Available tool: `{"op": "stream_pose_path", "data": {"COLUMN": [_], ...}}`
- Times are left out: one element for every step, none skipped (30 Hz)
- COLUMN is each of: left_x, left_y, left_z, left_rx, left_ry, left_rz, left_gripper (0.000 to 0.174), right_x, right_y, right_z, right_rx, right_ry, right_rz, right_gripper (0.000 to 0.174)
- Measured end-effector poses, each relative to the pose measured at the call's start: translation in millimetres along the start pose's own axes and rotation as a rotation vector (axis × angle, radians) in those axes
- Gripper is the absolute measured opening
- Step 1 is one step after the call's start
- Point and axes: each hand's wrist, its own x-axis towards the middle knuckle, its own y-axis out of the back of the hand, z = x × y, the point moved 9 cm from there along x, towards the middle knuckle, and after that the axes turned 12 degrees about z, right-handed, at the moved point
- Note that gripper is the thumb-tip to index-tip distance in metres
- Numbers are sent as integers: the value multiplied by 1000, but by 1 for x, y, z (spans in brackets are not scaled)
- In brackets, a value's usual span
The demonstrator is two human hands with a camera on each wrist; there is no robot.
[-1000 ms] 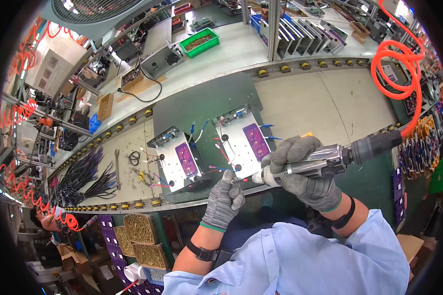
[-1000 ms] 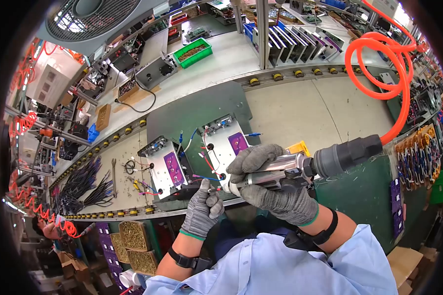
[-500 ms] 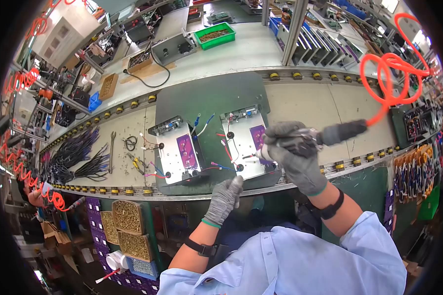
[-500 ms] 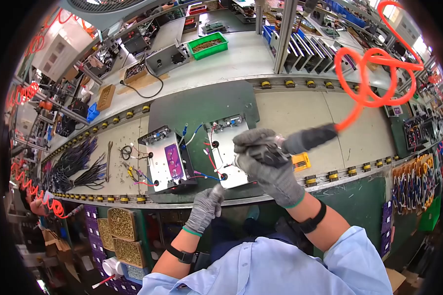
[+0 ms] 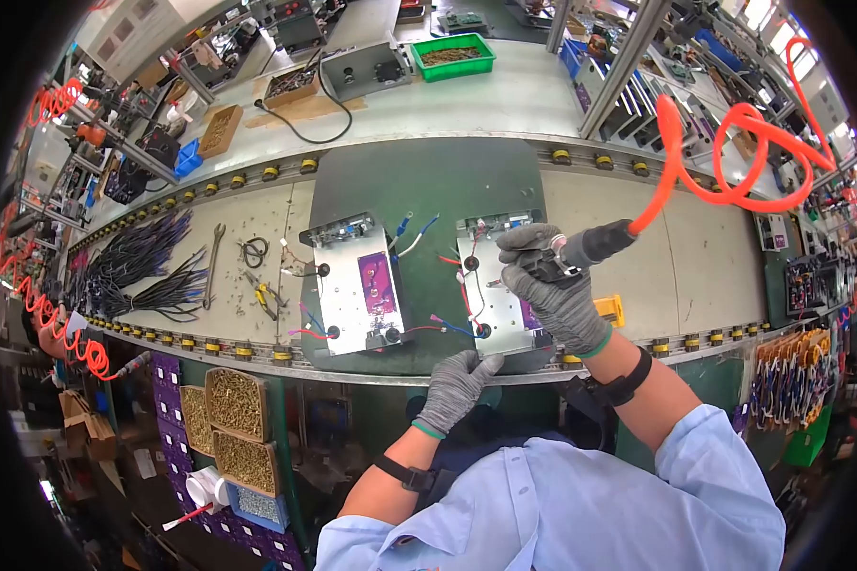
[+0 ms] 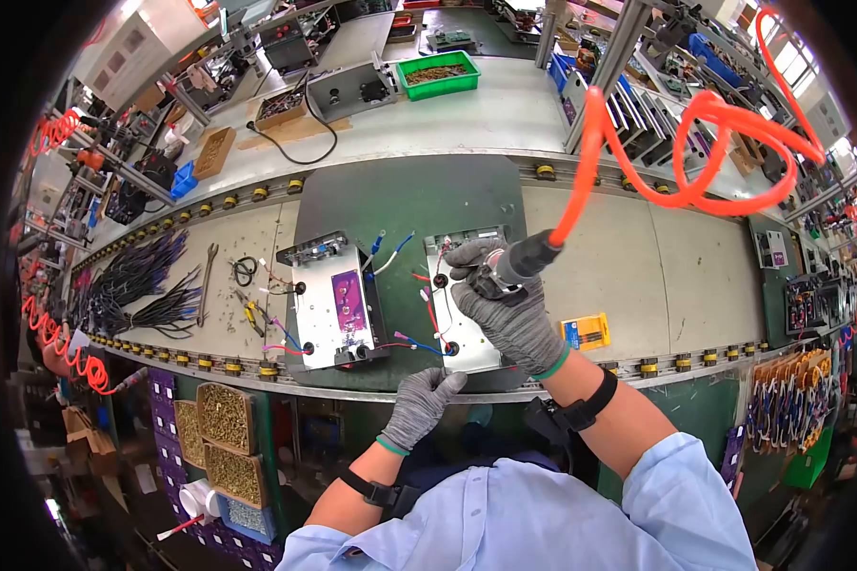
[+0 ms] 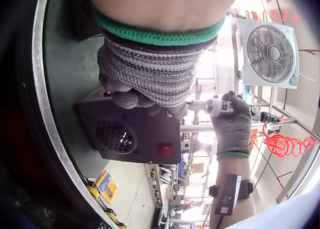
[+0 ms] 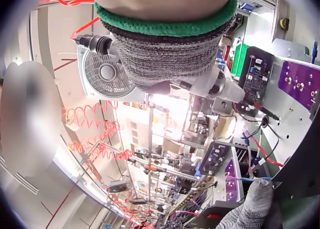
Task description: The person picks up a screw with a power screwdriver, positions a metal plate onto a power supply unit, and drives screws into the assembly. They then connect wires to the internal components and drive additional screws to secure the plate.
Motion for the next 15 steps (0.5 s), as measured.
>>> {"op": "stream_pose_path", "data": {"left_x": [1, 2, 2, 2, 1, 0, 0, 2, 0, -4, -6, -5, -6, -7, -7], "left_y": [0, -1, -1, -1, 0, 0, 2, 7, 7, 9, 14, 20, 23, 23, 22], "left_z": [-3, -5, -6, -5, -6, -4, -2, -2, -16, -29, -37, -47, -55, -62, -65], "left_rx": [27, 26, 32, 37, 35, 88, 140, 134, -32, -198, -428, -427, -577, -728, -762], "left_ry": [5, 6, -3, -11, -8, -26, -48, -52, 129, 309, 342, 340, 422, 504, 507], "left_rz": [-2, -1, 0, 0, -3, -24, -42, -38, -118, -198, -234, -231, -224, -218, -238], "left_gripper": [54, 54, 55, 55, 55, 54, 54, 54, 50, 48, 37, 37, 33, 29, 28], "right_x": [1, 1, 2, 3, 3, 3, 3, 3, 3, 2, -2, -3, -4, -6, -10], "right_y": [-5, -10, -15, -18, -21, -25, -25, -24, -20, -18, -20, -21, -21, -21, -23], "right_z": [2, 3, 5, 6, 5, 3, 9, 9, 12, 12, 10, 11, 10, 8, 12], "right_rx": [-41, -83, -67, -69, -113, -158, -122, -126, -174, -219, -149, -146, -160, -175, -119], "right_ry": [8, 16, -35, -36, 25, 90, 51, 56, 47, 38, 7, 9, 59, 108, 55], "right_rz": [-23, -46, -68, -68, -97, -126, -109, -114, -99, -83, -101, -103, -101, -97, -96], "right_gripper": [42, 43, 40, 40, 37, 34, 30, 30, 30, 30, 32, 32, 32, 32, 33]}}
